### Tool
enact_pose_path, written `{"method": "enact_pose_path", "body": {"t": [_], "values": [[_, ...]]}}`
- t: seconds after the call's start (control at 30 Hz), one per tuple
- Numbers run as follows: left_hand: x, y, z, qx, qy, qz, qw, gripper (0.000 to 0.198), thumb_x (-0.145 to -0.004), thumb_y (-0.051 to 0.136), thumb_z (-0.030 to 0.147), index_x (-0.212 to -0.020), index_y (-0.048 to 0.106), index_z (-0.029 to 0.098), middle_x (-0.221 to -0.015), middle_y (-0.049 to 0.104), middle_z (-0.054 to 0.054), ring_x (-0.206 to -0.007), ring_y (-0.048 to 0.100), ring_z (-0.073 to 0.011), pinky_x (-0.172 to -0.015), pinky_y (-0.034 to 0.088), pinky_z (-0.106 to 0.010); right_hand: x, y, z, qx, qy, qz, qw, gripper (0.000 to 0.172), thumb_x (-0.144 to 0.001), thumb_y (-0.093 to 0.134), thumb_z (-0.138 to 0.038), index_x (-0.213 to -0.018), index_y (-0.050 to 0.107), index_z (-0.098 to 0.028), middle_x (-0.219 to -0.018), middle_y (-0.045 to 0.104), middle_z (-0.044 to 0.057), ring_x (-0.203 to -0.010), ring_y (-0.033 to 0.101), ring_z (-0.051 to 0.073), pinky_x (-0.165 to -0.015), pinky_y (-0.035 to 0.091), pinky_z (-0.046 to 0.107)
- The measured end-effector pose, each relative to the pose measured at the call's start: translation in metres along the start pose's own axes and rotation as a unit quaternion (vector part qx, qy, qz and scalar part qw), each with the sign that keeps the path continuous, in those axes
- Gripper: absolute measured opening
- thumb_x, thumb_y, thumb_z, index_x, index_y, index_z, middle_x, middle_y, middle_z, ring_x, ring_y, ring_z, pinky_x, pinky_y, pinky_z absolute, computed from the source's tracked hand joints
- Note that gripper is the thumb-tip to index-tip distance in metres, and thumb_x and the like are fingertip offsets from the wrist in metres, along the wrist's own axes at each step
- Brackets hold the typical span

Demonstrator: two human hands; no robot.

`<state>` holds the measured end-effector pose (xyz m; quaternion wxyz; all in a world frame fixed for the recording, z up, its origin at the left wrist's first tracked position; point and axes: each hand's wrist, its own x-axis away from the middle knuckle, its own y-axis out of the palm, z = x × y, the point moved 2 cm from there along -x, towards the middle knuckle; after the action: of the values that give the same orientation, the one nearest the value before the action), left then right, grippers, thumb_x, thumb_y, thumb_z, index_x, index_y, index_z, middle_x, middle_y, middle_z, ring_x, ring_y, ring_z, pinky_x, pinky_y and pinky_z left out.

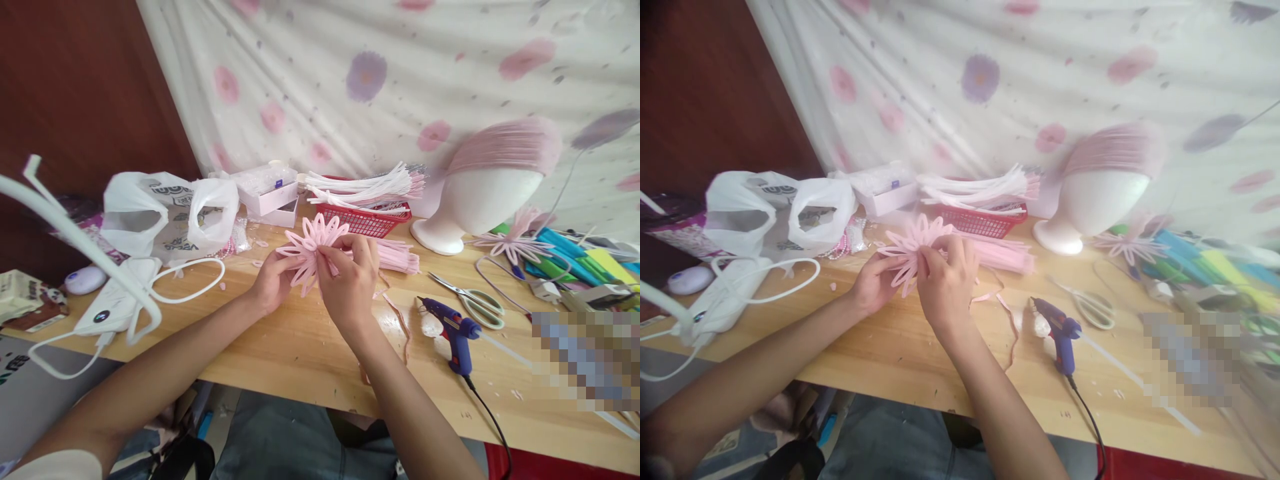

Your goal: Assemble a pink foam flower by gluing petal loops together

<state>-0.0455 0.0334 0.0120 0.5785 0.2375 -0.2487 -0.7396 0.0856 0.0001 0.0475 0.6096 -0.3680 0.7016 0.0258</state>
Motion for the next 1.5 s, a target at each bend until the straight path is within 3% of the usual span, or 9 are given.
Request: {"method": "enact_pose_path", "body": {"t": [0.63,0.8,1.1,1.23,1.3,1.4,1.5], "values": [[0.001,0.005,0.003,0.008,-0.001,0.001,1.000,0.010,-0.067,0.078,0.016,-0.077,0.078,0.015,-0.078,0.075,-0.004,-0.071,0.066,-0.0157,-0.070,0.051,-0.026,-0.001,-0.003,-0.001,0.012,-0.013,0.005,1.000,0.014,-0.095,0.067,-0.017,-0.085,0.077,-0.021,-0.092,0.067,0.007,-0.088,0.055,0.021,-0.079,0.045,0.038],[0.002,0.003,0.003,-0.005,-0.001,0.001,1.000,0.011,-0.069,0.079,0.019,-0.080,0.079,0.015,-0.080,0.076,-0.004,-0.074,0.067,-0.0160,-0.073,0.052,-0.027,-0.001,-0.010,-0.003,-0.011,-0.016,0.031,0.999,0.009,-0.095,0.066,-0.017,-0.090,0.073,-0.021,-0.095,0.067,0.007,-0.090,0.057,0.021,-0.081,0.047,0.038],[0.002,-0.001,0.001,-0.012,0.007,0.022,1.000,0.017,-0.067,0.082,0.024,-0.081,0.080,0.014,-0.077,0.076,-0.004,-0.070,0.068,-0.0171,-0.068,0.052,-0.028,0.007,-0.027,0.006,-0.051,0.049,0.027,0.997,0.013,-0.098,0.061,-0.017,-0.087,0.066,-0.022,-0.089,0.067,0.003,-0.087,0.062,0.019,-0.079,0.048,0.035],[0.003,0.000,0.003,0.003,0.021,0.030,0.999,0.019,-0.066,0.081,0.027,-0.079,0.079,0.014,-0.078,0.077,-0.006,-0.074,0.072,-0.0207,-0.069,0.054,-0.031,0.019,-0.053,0.004,-0.070,0.086,-0.010,0.994,0.026,-0.101,0.054,-0.019,-0.078,0.066,-0.022,-0.085,0.068,0.003,-0.083,0.065,0.019,-0.074,0.048,0.033],[0.003,0.001,0.004,0.009,0.027,0.029,0.999,0.019,-0.066,0.081,0.028,-0.080,0.079,0.015,-0.080,0.078,-0.007,-0.081,0.074,-0.0252,-0.072,0.056,-0.035,0.035,-0.075,0.006,-0.060,0.109,-0.012,0.992,0.021,-0.099,0.058,-0.019,-0.082,0.068,-0.022,-0.087,0.070,0.003,-0.081,0.067,0.019,-0.073,0.049,0.033],[0.004,0.004,0.005,0.014,0.030,0.028,0.999,0.019,-0.065,0.081,0.028,-0.079,0.077,0.015,-0.080,0.078,-0.007,-0.093,0.075,-0.0316,-0.080,0.058,-0.041,0.072,-0.113,0.018,-0.001,0.174,0.011,0.985,0.015,-0.097,0.062,-0.024,-0.084,0.069,-0.023,-0.088,0.071,0.006,-0.086,0.070,0.024,-0.079,0.052,0.038],[0.004,0.004,0.006,0.015,0.031,0.033,0.999,0.020,-0.064,0.082,0.027,-0.080,0.076,0.015,-0.082,0.078,-0.007,-0.098,0.075,-0.0330,-0.084,0.059,-0.043,0.114,-0.151,0.038,0.074,0.270,0.054,0.959,0.016,-0.095,0.063,-0.035,-0.083,0.068,-0.024,-0.089,0.070,0.009,-0.085,0.069,0.028,-0.084,0.053,0.045]]}}
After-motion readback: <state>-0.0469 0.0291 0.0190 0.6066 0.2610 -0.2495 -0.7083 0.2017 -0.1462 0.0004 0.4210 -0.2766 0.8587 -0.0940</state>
